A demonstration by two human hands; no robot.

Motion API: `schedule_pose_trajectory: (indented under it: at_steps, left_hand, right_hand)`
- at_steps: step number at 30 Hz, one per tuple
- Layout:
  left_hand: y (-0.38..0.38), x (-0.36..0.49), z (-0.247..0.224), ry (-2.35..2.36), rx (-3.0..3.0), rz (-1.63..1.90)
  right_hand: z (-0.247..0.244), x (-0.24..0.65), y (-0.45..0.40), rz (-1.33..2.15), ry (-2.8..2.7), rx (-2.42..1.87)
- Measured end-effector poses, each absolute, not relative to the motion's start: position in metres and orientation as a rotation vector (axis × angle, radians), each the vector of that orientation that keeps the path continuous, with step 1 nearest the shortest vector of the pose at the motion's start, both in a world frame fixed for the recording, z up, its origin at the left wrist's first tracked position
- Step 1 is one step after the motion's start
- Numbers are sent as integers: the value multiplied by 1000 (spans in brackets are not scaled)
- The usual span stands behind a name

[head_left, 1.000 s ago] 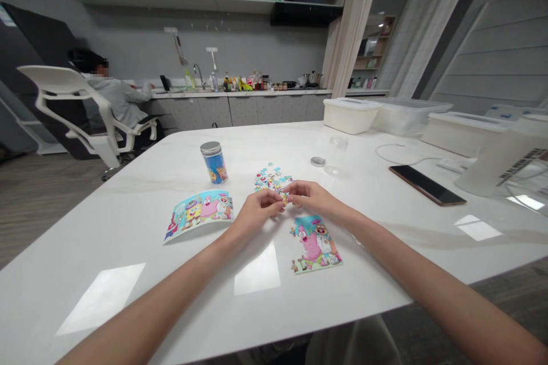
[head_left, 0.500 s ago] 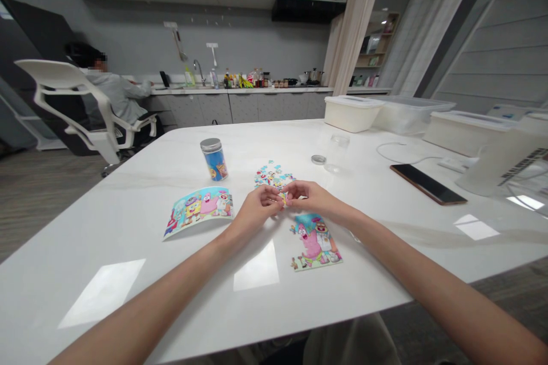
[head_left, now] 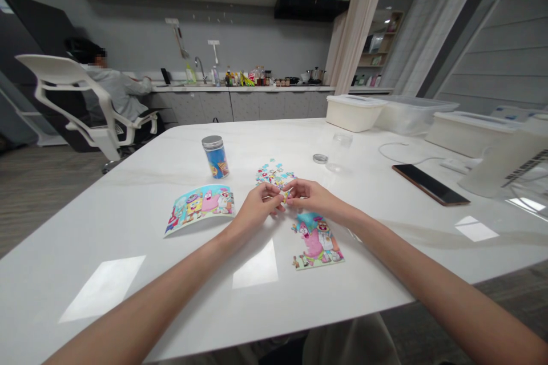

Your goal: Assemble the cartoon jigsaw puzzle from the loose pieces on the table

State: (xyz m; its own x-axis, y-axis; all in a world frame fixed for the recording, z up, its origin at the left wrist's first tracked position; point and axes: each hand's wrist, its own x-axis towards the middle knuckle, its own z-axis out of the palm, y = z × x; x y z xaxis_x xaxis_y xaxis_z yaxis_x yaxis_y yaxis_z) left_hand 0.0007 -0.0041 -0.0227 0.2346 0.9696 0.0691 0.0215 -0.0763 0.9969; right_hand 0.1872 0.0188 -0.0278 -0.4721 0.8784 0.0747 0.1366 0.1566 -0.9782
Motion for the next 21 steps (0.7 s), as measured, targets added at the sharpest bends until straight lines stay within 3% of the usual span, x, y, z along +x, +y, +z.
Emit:
schedule_pose_trajectory:
  at_steps: [21]
  left_hand:
    - [-6, 1, -20, 1027, 1395, 1040]
  right_hand:
    - [-24, 184, 15, 1281, -1738, -968]
